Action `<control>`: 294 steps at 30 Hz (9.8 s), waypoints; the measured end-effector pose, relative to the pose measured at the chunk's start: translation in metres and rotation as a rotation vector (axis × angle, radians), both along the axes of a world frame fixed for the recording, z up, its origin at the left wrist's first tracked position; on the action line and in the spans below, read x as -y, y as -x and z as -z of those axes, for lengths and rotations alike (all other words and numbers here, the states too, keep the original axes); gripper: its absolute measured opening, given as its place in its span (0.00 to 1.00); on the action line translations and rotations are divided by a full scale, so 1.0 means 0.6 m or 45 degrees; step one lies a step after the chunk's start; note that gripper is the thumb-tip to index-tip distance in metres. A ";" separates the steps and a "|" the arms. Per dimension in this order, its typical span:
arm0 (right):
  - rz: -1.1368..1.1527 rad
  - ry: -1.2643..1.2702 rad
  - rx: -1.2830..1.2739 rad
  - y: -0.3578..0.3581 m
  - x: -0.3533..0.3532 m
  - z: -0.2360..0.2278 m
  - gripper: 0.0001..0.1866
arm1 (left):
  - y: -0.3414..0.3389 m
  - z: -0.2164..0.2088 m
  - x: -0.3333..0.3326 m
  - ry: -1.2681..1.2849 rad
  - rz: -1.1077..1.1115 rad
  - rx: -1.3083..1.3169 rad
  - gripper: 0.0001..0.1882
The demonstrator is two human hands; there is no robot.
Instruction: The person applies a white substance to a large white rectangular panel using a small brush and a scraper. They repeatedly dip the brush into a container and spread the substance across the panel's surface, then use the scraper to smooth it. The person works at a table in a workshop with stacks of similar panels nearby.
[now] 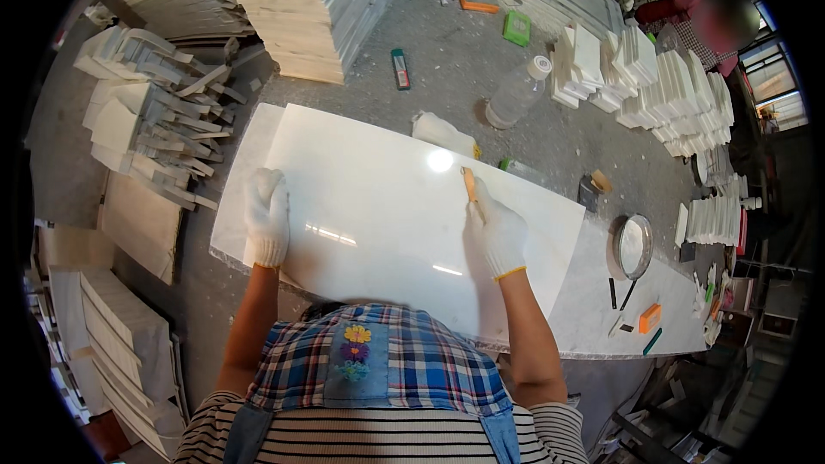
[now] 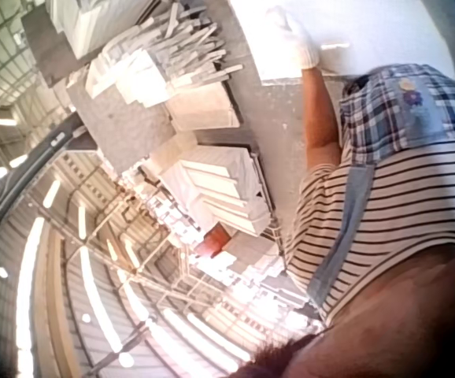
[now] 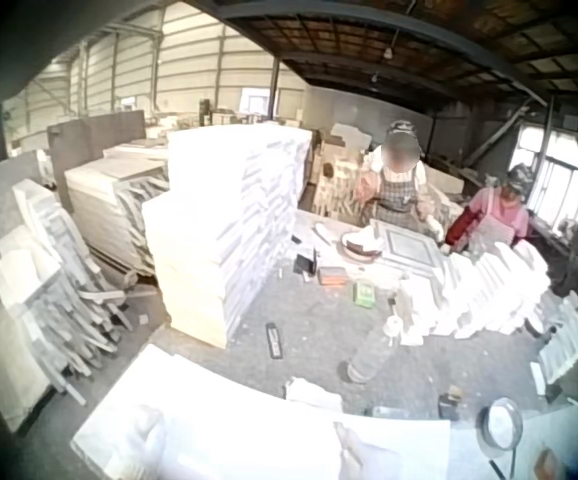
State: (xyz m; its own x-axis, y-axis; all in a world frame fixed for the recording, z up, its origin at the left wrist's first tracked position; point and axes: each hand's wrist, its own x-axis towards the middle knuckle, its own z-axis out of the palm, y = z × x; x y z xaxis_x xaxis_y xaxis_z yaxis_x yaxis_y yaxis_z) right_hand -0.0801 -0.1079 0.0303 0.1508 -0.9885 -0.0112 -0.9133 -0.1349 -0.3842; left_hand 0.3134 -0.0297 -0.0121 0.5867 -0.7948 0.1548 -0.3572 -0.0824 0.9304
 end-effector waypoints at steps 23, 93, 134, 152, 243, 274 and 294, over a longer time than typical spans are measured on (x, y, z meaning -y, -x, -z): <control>-0.096 -0.043 0.116 0.016 0.026 -0.016 0.23 | 0.005 0.004 0.002 -0.019 -0.065 0.012 0.11; -0.924 0.161 -0.212 -0.038 0.111 -0.050 0.21 | 0.000 0.006 -0.006 -0.043 -0.019 0.120 0.13; 0.016 0.006 1.193 -0.132 0.010 0.063 0.11 | -0.003 0.013 -0.002 0.032 -0.010 0.058 0.16; 0.112 -0.256 1.360 -0.143 -0.052 0.010 0.12 | 0.001 -0.002 0.000 0.039 -0.007 0.100 0.11; -0.337 0.086 0.016 -0.080 -0.045 -0.014 0.22 | -0.005 0.013 -0.002 -0.004 -0.018 0.114 0.14; -0.569 -0.060 -0.216 -0.038 -0.039 -0.010 0.25 | 0.002 0.001 -0.001 -0.005 -0.048 0.057 0.13; -0.733 -0.029 -0.161 -0.049 0.003 -0.021 0.24 | -0.008 0.023 -0.004 -0.008 -0.008 0.040 0.17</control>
State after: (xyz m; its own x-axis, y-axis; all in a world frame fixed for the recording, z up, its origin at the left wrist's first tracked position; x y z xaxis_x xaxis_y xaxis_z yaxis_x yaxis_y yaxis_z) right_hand -0.0506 -0.1099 0.0428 0.6591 -0.7473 -0.0845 -0.7344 -0.6155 -0.2861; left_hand 0.3179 -0.0276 -0.0260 0.5866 -0.7922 0.1683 -0.3854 -0.0903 0.9183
